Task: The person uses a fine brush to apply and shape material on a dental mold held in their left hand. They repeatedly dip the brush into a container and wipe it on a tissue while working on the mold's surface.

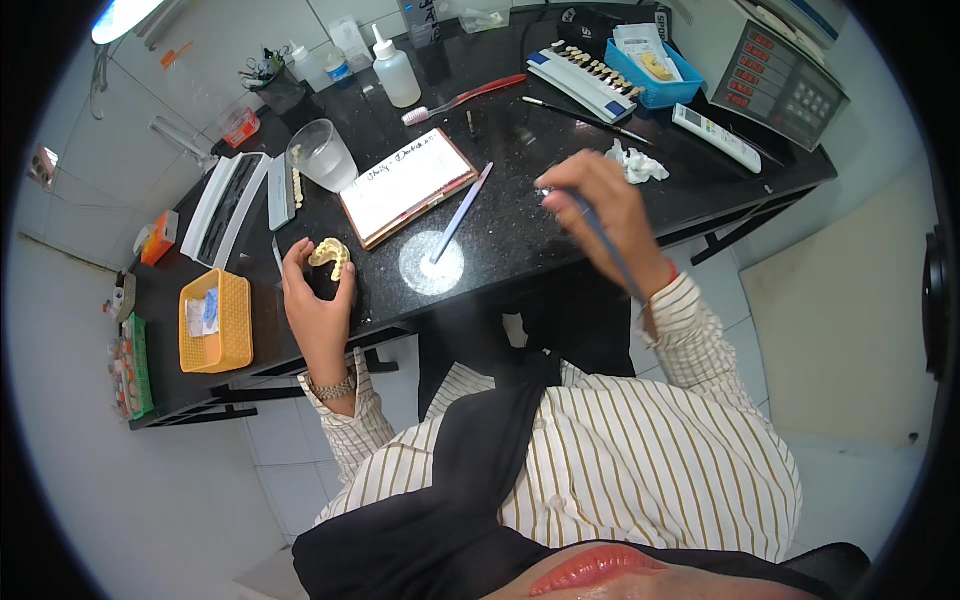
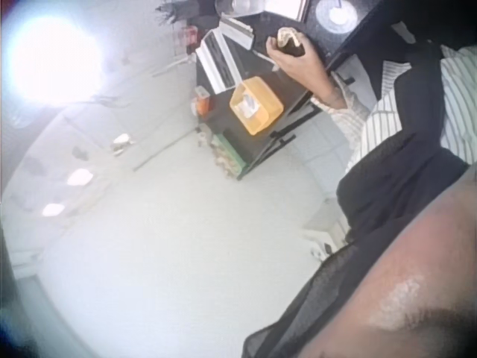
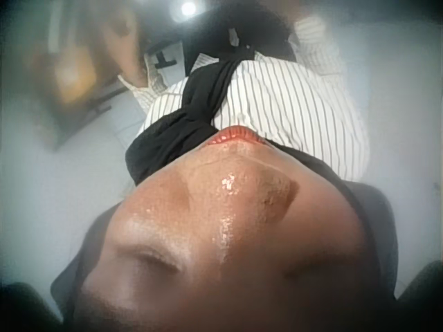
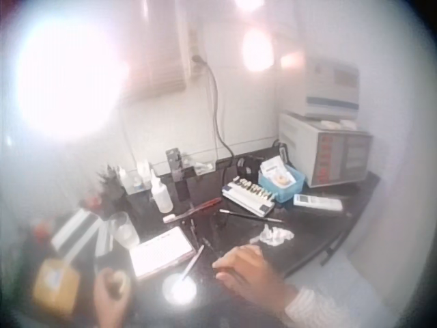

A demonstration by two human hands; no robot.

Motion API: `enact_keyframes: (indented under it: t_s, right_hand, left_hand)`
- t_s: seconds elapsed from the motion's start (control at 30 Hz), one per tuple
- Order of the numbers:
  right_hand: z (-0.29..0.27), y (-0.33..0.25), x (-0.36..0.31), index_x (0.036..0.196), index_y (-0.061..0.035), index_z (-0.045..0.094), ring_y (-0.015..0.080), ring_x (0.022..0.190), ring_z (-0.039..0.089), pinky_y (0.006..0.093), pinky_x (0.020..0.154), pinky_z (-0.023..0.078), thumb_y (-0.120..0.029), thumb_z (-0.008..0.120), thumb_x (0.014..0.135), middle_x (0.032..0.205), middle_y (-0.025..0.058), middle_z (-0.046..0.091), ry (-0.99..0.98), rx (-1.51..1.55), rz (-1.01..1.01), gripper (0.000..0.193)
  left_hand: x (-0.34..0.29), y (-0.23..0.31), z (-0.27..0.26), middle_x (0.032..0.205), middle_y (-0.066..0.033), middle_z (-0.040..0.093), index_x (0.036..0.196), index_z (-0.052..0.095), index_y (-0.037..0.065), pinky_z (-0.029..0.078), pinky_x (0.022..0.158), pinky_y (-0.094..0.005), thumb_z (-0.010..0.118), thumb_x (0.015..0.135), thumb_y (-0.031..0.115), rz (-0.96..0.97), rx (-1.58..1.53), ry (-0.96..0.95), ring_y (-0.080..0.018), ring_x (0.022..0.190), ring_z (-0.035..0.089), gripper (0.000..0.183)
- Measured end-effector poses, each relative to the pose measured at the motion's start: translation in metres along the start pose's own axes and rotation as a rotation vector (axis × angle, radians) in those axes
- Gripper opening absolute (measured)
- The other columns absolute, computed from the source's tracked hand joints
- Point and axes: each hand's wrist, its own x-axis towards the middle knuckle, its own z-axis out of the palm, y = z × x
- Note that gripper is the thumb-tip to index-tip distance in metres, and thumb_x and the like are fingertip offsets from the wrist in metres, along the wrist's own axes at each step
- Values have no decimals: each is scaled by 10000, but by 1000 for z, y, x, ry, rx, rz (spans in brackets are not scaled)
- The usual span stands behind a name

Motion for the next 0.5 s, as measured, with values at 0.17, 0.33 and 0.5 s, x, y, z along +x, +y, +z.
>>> enact_keyframes:
  t_s: [0.17,0.33,0.5]
  right_hand:
    - [-14,35,-2,880,-29,581,242,772,560,328,730,409,-153,568,862,816,86,577,68,-158,79,126]
    - [0,48,-17,873,-13,571,227,710,545,314,670,411,-137,549,877,780,96,562,108,-96,219,127]
    - [10,49,-20,868,-7,576,229,719,551,317,690,413,-141,548,878,787,97,569,123,-149,255,137]
  left_hand:
    - [1,-1,0,1108,-152,579,1167,489,23,406,946,-353,700,755,143,-15,-19,-11,-256,1073,551,477]
    - [3,-3,-1,1096,-161,592,1162,491,36,422,924,-360,708,738,155,21,-23,8,-272,1051,567,491]
    - [1,-5,-1,1074,-156,599,1156,498,38,423,932,-361,685,740,123,-10,-34,3,-260,1034,575,465]
